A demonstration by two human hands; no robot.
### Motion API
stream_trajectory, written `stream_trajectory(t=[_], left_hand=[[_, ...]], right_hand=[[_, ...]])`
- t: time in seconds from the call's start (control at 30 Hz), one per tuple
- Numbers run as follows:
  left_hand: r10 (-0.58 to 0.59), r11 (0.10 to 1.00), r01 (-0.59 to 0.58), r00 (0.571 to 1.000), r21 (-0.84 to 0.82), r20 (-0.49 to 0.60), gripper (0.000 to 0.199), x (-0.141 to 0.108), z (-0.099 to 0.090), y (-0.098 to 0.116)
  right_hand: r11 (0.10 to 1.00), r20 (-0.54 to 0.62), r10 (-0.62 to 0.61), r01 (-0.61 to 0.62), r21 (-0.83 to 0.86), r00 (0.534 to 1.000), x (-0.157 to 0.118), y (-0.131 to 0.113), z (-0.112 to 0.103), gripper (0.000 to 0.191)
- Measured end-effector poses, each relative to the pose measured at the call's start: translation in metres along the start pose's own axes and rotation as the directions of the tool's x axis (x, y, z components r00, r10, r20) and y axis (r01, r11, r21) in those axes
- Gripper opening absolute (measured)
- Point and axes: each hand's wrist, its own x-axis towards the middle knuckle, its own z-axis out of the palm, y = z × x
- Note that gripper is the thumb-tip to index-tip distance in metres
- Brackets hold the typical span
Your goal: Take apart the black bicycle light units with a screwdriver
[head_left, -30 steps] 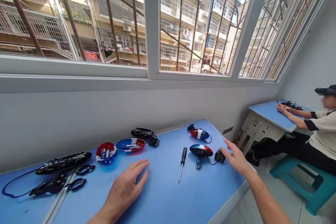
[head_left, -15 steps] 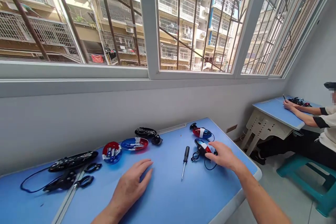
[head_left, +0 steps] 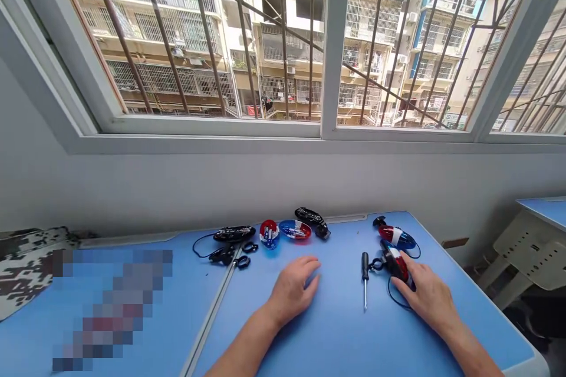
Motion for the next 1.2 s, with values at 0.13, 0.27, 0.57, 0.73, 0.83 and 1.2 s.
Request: stream_trajectory(t=[0.13, 0.27, 0.57, 0.73, 0.83, 1.2], left_hand=[[0.013, 1.000, -0.013, 1.000, 0.001, 0.000, 0.028, -0.001, 0.001, -0.002], [0.016, 1.000, -0.015, 1.000, 0.015, -0.023, 0.028, -0.001, 0.004, -0.005], [0.045, 0.998, -0.043, 0.998, 0.050, -0.039, 0.030, 0.002, 0.005, -0.016], [0.045, 0.998, -0.045, 0.999, 0.050, -0.006, 0.031, 0.004, 0.005, -0.018], [0.023, 0.999, -0.024, 0.999, 0.035, 0.031, 0.031, 0.005, 0.005, -0.019], [-0.122, 0.954, 0.159, 0.980, -0.255, 0.156, 0.076, 0.001, 0.001, 0.002]], right_hand=[[1.000, -0.039, 0.017, -0.017, -0.014, 0.999, -0.003, 0.002, 0.006, 0.052], [1.000, -0.095, 0.021, -0.020, 0.017, 0.995, -0.006, 0.012, 0.010, 0.051], [0.902, -0.023, 0.224, -0.199, 0.383, 0.974, 0.001, 0.022, -0.012, 0.049], [0.725, 0.197, 0.219, -0.295, 0.623, 0.956, 0.011, 0.038, -0.035, 0.047], [0.625, 0.305, 0.181, -0.349, 0.698, 0.935, 0.011, 0.045, -0.048, 0.051], [0.245, 0.537, -0.195, -0.490, 0.837, 0.821, 0.019, -0.043, -0.038, 0.049]])
